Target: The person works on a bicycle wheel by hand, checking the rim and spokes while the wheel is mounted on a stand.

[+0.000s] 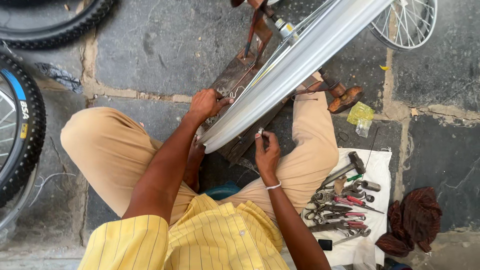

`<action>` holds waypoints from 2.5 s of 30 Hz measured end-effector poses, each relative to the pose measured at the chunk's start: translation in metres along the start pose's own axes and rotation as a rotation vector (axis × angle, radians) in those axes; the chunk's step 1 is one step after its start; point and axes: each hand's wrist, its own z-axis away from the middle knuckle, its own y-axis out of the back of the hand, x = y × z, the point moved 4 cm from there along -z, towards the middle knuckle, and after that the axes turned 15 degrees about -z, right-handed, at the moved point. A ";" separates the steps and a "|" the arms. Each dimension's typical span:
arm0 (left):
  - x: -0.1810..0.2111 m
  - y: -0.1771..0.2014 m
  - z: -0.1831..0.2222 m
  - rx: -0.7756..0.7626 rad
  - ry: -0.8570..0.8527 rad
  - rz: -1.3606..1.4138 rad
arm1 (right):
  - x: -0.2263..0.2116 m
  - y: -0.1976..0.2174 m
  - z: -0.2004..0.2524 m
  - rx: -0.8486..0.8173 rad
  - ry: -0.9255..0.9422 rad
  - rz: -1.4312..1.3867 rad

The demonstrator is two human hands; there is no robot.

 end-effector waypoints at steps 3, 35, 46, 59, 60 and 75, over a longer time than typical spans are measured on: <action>0.006 0.007 0.004 -0.058 0.032 0.030 | 0.018 -0.001 0.005 -0.040 0.035 0.085; 0.008 0.008 0.006 -0.094 0.068 0.054 | -0.146 -0.067 0.036 -0.318 0.770 0.049; 0.007 0.003 0.003 -0.065 0.067 0.052 | -0.126 -0.076 0.039 -0.353 0.816 0.041; 0.008 0.005 0.002 -0.042 0.031 0.018 | -0.168 -0.066 0.049 -0.302 0.847 -0.123; 0.006 0.003 0.002 -0.067 0.052 0.025 | -0.191 -0.057 0.052 -0.284 0.816 -0.185; -0.008 -0.011 0.001 0.093 -0.039 0.045 | -0.228 -0.051 0.050 -0.263 0.752 -0.207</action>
